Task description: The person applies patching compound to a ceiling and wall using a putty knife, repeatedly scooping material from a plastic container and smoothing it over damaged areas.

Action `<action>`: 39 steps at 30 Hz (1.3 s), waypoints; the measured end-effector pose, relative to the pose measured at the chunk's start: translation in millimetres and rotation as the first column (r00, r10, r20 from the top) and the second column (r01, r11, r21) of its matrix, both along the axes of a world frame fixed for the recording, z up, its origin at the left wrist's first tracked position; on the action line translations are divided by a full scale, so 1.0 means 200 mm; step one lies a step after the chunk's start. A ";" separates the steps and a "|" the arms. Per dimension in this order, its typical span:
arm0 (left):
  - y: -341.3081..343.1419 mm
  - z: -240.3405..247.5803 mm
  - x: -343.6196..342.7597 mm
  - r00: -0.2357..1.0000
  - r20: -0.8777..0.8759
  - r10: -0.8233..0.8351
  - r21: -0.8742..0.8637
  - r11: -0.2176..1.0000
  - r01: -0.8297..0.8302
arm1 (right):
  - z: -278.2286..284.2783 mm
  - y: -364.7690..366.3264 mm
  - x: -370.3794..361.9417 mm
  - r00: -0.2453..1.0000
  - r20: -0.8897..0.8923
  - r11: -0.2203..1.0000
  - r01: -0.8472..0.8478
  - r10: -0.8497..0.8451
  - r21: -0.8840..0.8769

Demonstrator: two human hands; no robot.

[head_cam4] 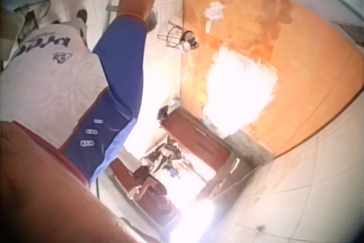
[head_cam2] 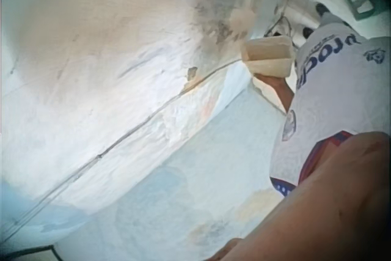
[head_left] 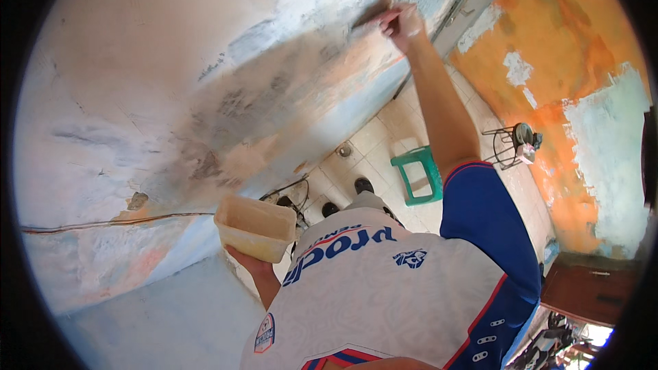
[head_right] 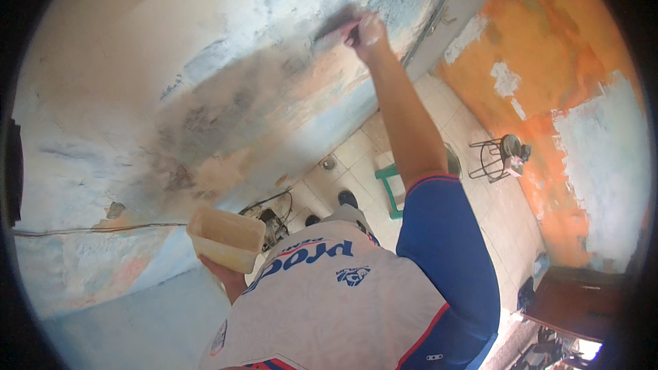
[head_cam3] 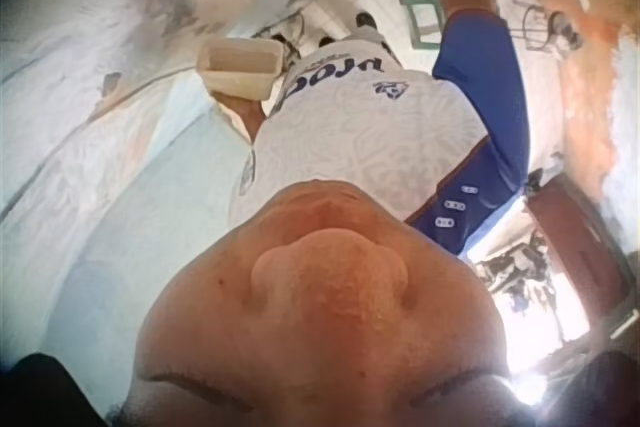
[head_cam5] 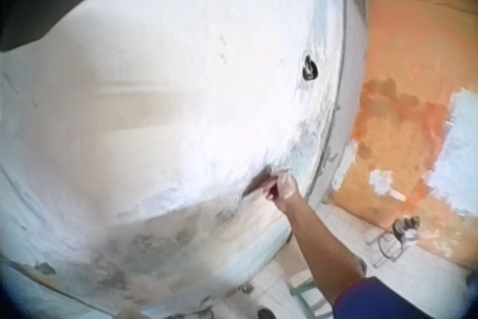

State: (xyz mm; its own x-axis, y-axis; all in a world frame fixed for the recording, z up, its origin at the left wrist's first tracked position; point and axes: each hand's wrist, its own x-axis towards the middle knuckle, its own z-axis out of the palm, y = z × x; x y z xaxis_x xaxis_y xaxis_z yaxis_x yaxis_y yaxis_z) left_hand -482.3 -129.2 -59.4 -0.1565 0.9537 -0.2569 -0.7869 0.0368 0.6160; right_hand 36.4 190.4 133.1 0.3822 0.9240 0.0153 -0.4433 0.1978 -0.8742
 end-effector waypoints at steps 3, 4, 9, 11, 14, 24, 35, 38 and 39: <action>0.00 0.06 0.06 0.996 -0.046 0.074 -0.061 0.995 -0.076 | 0.13 -0.23 0.01 0.987 0.125 0.985 -0.112 0.096 0.127; 0.01 0.11 0.10 0.996 -0.057 0.072 -0.069 0.995 -0.076 | 0.10 -0.32 -0.03 0.989 0.144 0.981 -0.069 0.042 0.183; 0.04 0.11 0.12 1.000 -0.011 0.029 -0.003 1.000 -0.029 | -0.78 -0.27 -0.01 0.989 0.119 0.944 -0.047 0.090 -0.327; 0.05 0.11 0.12 0.998 -0.046 0.032 0.009 0.999 -0.032 | -0.67 -0.12 -0.07 0.981 0.195 0.986 0.034 -0.001 -0.162; 0.03 0.13 0.12 0.996 -0.076 0.040 0.010 0.999 -0.040 | -0.22 0.01 -0.09 0.995 0.098 0.993 0.014 -0.025 0.114; 0.01 0.10 0.13 0.998 -0.006 0.058 -0.027 0.998 -0.058 | -0.67 -0.30 -0.18 0.994 0.109 0.991 0.037 -0.023 -0.126; 0.01 0.12 0.14 0.998 -0.034 0.053 -0.066 0.996 -0.056 | -0.02 -0.38 -0.28 0.997 0.004 0.987 0.079 -0.080 0.143; 0.02 0.10 0.16 1.000 0.021 0.022 -0.042 0.999 -0.021 | -0.63 -0.31 -0.24 0.993 0.041 0.985 0.114 -0.110 -0.128; 0.01 0.08 0.16 0.999 0.038 0.016 -0.029 0.999 -0.015 | -0.68 -0.28 -0.30 0.992 0.066 0.958 0.125 -0.112 -0.259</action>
